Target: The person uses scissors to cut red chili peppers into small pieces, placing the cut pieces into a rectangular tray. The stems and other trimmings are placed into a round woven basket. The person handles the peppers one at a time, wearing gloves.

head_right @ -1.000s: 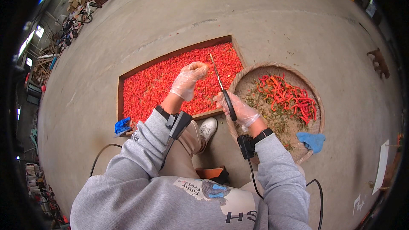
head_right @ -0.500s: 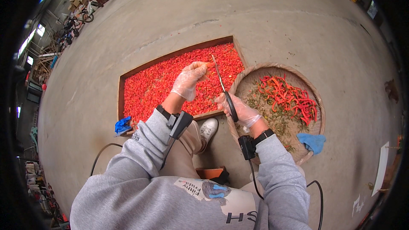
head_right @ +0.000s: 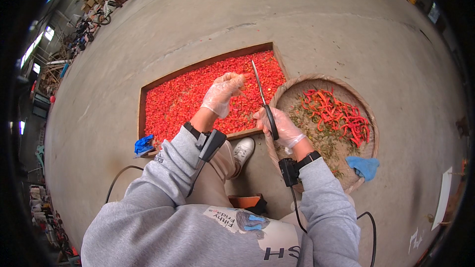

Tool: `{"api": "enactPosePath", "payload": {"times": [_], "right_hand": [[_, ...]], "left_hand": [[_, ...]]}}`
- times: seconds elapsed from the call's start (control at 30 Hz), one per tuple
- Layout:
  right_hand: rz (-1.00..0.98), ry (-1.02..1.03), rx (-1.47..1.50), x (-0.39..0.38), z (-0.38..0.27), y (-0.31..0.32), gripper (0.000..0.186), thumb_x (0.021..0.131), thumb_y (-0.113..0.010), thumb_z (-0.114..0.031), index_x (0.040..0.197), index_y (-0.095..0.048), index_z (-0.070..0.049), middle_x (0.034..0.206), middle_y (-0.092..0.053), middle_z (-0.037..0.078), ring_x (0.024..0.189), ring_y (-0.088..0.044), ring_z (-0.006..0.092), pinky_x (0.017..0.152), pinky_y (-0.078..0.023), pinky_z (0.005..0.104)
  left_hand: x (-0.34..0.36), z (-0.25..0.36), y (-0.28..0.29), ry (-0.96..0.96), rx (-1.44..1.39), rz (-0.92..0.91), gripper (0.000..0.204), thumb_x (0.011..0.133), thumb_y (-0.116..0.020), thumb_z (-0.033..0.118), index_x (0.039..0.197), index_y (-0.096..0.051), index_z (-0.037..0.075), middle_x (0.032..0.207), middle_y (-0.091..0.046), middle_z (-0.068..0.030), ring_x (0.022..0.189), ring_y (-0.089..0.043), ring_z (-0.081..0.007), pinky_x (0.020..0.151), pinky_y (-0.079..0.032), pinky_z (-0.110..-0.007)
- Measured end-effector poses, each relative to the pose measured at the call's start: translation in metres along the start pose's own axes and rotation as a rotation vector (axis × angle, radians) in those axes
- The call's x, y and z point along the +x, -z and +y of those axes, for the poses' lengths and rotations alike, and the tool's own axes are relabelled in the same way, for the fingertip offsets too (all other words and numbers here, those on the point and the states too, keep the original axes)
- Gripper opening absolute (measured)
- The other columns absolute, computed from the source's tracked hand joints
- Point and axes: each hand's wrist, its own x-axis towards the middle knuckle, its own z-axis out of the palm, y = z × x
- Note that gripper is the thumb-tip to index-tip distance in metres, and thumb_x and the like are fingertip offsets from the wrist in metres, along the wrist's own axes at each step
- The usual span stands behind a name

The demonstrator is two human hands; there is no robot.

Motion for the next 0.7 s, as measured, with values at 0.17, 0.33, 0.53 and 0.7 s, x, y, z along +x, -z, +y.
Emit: {"api": "enactPosePath", "payload": {"times": [0.17,0.33,0.53,0.7], "right_hand": [[-0.044,-0.045,-0.009,0.004,0.012,0.002,0.031,0.09,-0.06,-0.035,0.106,-0.056,-0.009,0.087,-0.055,-0.002,0.069,-0.049,0.0027,0.059,-0.041,0.0169],[0.002,0.013,-0.14,0.004,0.006,-0.004,0.059,0.092,-0.041,-0.059,0.104,-0.056,-0.003,0.077,-0.054,-0.001,0.063,-0.05,0.0058,0.057,-0.041,0.0196],[0.154,-0.096,-0.196,-0.001,-0.003,-0.007,0.049,0.092,-0.051,-0.051,0.095,-0.059,-0.003,0.068,-0.058,0.002,0.054,-0.052,0.0069,0.051,-0.042,0.02],[0.078,-0.011,-0.087,0.0,0.007,-0.005,0.048,0.094,-0.048,-0.049,0.1,-0.057,-0.003,0.075,-0.059,0.002,0.061,-0.051,0.0062,0.056,-0.043,0.0196]], "left_hand": [[0.001,-0.005,0.0,-0.038,-0.036,0.01,0.021,0.084,-0.07,0.027,0.089,-0.061,0.009,0.081,-0.061,0.0004,0.074,-0.056,-0.0102,0.069,-0.046,-0.026],[0.002,-0.007,-0.003,-0.089,0.199,-0.016,0.025,0.086,-0.068,0.029,0.092,-0.062,0.006,0.082,-0.06,-0.0015,0.075,-0.056,-0.0117,0.069,-0.047,-0.028],[-0.002,-0.004,-0.006,-0.089,0.084,-0.051,0.031,0.083,-0.07,0.035,0.091,-0.059,0.007,0.081,-0.058,0.0004,0.074,-0.053,-0.0099,0.068,-0.045,-0.027],[0.0,-0.004,-0.003,-0.088,0.045,-0.007,0.031,0.083,-0.071,0.034,0.091,-0.058,0.007,0.081,-0.057,0.0006,0.076,-0.053,-0.0102,0.068,-0.045,-0.027]]}}
